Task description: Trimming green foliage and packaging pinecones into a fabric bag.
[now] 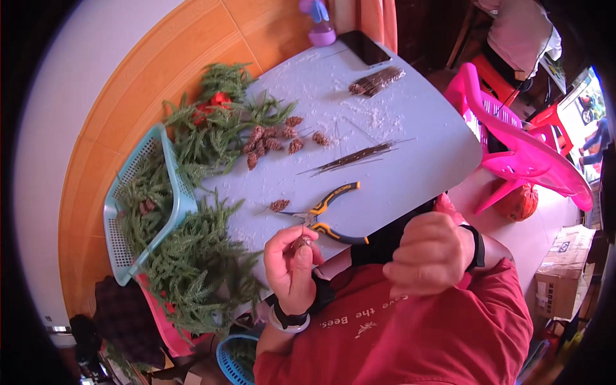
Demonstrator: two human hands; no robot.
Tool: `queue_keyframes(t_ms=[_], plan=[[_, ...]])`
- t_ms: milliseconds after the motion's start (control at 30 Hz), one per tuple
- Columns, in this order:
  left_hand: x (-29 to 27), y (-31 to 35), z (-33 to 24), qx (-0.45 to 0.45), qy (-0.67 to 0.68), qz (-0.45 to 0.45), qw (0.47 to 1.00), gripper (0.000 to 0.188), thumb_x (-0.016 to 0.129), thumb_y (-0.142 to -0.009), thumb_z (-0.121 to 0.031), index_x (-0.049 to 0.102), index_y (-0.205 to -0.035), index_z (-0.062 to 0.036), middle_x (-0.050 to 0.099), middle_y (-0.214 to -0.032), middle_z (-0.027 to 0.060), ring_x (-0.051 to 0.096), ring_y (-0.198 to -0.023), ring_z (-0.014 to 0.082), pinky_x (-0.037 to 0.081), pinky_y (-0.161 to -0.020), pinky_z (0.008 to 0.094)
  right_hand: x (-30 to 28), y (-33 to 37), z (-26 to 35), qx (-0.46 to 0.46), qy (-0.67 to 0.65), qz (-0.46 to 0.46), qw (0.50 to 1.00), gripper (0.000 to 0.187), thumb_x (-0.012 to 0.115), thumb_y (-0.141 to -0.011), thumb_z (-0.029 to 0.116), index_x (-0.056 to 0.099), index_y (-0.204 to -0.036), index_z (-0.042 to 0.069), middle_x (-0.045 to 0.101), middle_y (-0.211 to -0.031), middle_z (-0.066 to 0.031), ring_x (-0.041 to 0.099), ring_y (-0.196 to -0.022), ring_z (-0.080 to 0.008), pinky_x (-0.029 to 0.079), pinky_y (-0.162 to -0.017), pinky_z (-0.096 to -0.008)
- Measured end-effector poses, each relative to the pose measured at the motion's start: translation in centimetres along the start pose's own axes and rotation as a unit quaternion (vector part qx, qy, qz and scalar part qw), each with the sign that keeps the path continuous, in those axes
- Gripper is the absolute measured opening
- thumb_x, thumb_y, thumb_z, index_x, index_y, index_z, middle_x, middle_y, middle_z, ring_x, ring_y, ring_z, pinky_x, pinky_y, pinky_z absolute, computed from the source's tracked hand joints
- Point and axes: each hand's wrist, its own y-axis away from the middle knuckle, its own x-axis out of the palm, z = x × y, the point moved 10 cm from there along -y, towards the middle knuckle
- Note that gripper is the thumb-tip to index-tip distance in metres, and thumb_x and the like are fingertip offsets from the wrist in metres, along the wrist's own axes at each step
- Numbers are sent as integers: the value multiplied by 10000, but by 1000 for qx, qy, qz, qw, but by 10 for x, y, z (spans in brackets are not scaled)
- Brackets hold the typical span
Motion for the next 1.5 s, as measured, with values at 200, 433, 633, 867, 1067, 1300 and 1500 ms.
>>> queue_keyframes(t_ms=[200, 433, 633, 867, 1067, 1300, 1500], plan=[[12, -1, 16, -35, 17, 31, 999, 264, 472, -934, -88, 420, -1183, -20, 552, -1043, 171, 492, -588, 125, 430, -525, 234, 19, 68, -18, 167, -87, 69, 980, 190, 710, -782, 179, 632, -838, 15, 565, -692, -79, 558, -552, -227, 434, -489, -330], [6, 2, 19, -17, -21, -22, 999, 254, 496, -927, -92, 425, -1151, 6, 530, -1050, 188, 499, -565, 136, 446, -524, 246, 6, 234, -60, 525, -114, 129, 834, 164, 685, -778, 166, 629, -834, 22, 606, -733, -114, 582, -660, -291, 469, -605, -368], [21, 1, 36, -39, -57, -10, 998, 252, 503, -920, -95, 438, -1134, 21, 548, -1005, 177, 492, -559, 128, 426, -524, 233, -26, 486, -95, 695, 164, 236, 659, 226, 666, -757, 196, 633, -877, 7, 646, -833, -156, 626, -819, -317, 492, -732, -415], [23, 11, 52, -49, -116, -35, 991, 245, 495, -914, -89, 446, -1116, 41, 567, -970, 157, 471, -545, 118, 399, -544, 214, -12, 663, -61, 837, 207, 324, 389, 621, 728, -712, 317, 503, -1217, 34, 552, -1213, -194, 545, -1107, -322, 454, -928, -424], [18, 9, 54, -30, -166, -28, 985, 217, 460, -926, -87, 458, -1106, 35, 574, -998, 154, 426, -539, 104, 353, -551, 196, -5, 780, 72, 937, 175, 223, 204, 721, 703, -728, 389, 435, -1283, 15, 471, -1322, -212, 471, -1215, -349, 418, -991, -424], [19, 11, 49, 6, -229, -47, 972, 201, 434, -937, -95, 480, -1082, 35, 580, -973, 136, 405, -539, 93, 319, -524, 188, 31, 839, 139, 979, 29, 167, 111, 883, 721, -687, 500, 369, -1323, -2, 448, -1333, -235, 486, -1200, -364, 426, -984, -433], [21, 13, 51, -16, -288, -101, 952, 202, 418, -950, -106, 503, -1067, 35, 578, -942, 107, 395, -551, 80, 302, -524, 185, 85, 881, 135, 981, 25, 145, 127, 907, 739, -661, 523, 386, -1316, 5, 417, -1343, -256, 482, -1195, -383, 433, -975, -444]])
